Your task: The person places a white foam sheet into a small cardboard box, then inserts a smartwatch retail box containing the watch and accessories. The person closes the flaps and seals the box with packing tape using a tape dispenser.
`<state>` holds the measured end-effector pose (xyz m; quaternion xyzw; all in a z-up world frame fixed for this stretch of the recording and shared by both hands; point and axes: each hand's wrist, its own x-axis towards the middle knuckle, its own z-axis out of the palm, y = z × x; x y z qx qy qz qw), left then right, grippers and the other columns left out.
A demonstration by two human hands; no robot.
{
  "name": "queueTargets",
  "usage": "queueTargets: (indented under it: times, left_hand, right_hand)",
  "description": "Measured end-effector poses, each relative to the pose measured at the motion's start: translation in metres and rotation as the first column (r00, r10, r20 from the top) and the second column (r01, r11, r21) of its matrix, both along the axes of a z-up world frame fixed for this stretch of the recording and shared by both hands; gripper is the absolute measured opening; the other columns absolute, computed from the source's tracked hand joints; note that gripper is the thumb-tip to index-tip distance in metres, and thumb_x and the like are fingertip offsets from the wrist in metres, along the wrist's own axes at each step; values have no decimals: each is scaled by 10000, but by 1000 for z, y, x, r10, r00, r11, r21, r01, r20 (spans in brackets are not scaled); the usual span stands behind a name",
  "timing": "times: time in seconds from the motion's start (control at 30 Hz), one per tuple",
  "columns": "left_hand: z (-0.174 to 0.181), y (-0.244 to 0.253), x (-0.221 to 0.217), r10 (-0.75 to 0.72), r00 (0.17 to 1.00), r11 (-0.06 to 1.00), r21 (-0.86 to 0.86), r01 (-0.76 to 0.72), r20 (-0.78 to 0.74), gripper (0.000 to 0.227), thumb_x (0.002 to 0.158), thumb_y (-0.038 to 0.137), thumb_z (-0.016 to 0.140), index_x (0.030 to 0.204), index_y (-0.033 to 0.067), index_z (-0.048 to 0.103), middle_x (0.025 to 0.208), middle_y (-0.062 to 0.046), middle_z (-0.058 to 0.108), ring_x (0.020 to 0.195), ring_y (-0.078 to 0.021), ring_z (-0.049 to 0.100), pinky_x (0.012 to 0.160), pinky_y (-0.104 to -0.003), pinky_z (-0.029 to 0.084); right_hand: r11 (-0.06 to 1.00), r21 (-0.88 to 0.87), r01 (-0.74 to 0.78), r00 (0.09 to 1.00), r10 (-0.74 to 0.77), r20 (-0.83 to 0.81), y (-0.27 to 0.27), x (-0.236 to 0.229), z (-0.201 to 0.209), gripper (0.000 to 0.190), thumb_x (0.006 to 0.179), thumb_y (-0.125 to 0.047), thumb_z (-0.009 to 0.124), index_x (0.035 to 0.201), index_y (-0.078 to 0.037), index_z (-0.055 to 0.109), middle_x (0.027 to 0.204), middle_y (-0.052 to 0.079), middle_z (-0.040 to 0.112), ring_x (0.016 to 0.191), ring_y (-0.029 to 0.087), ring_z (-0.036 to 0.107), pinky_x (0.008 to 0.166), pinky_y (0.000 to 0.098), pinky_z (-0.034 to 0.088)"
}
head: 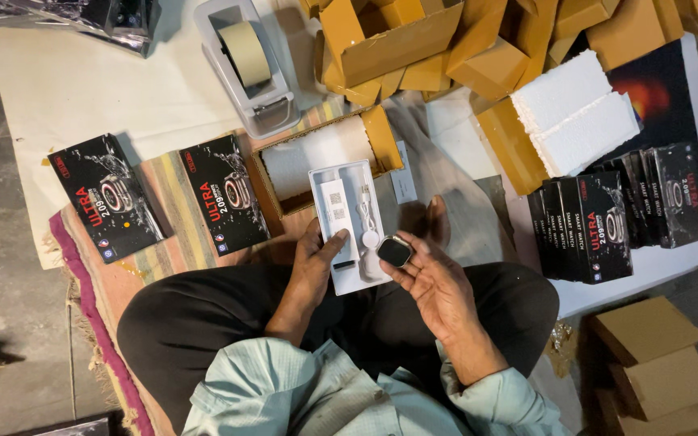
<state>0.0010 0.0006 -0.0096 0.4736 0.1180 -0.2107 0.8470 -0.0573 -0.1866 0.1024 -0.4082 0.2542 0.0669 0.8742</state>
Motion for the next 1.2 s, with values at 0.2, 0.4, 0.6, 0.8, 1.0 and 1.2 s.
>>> queueTargets:
  times: [0.2, 0.4, 0.6, 0.8, 1.0, 1.2]
  left_hand:
    - [17, 1, 3, 6, 1000, 1000, 27, -6, -4, 521, 902, 114, 745, 1356, -47, 546, 1199, -142, 715, 1099, -204, 682, 991, -352, 535]
    - [28, 1, 5, 9, 1000, 998, 61, -10, 16, 605, 797, 44, 826, 1319, -59, 537, 1130, -154, 731, 1013, -215, 728, 913, -350, 607]
    - [23, 1, 4, 28, 999, 999, 32, -29, 17, 524, 830, 7, 768, 1302, -64, 553, 1102, -161, 755, 991, -225, 745, 905, -351, 613]
    - [5, 1, 1, 30, 999, 999, -13, -31, -26, 501, 853, 39, 704, 1328, -41, 565, 1150, -137, 726, 1034, -197, 702, 957, -342, 554]
    - [-6, 3, 1, -21, 1000, 1000, -18, 21, -4, 463, 884, 79, 660, 1323, -50, 590, 1154, -156, 719, 1051, -215, 671, 980, -344, 516]
    - [8, 1, 0, -48, 996, 996, 74, 42, 79, 473, 891, 82, 664, 1340, -34, 575, 1173, -148, 708, 1077, -210, 655, 989, -342, 504]
  right_hand:
    - [998, -63, 18, 1000, -19, -15, 1, -2, -4, 264, 1003, -95, 614, 1226, 33, 673, 1244, 150, 700, 1128, 294, 698, 1016, 515, 574]
    - [991, -134, 31, 996, -42, -76, -4, -3, -6, 276, 1004, -106, 592, 1229, 32, 671, 1243, 158, 696, 1125, 295, 697, 988, 536, 589]
    - [979, -203, 26, 1000, -23, 17, -13, -5, -3, 301, 1016, -94, 573, 1269, 48, 658, 1256, 166, 680, 1107, 280, 695, 974, 490, 595]
    - [920, -371, -124, 988, 148, 35, -18, -7, 4, 294, 1045, -70, 585, 1315, 26, 649, 1182, 159, 691, 996, 225, 709, 886, 413, 614]
    - [796, -563, -223, 963, 269, -2, -20, -4, 8, 245, 954, -14, 652, 1187, 16, 721, 1110, 94, 746, 889, 137, 693, 748, 351, 634]
    - [861, -407, -306, 943, 334, -2, -23, -1, 5, 248, 971, -35, 666, 1203, 8, 745, 1003, 71, 740, 869, 126, 694, 782, 270, 585]
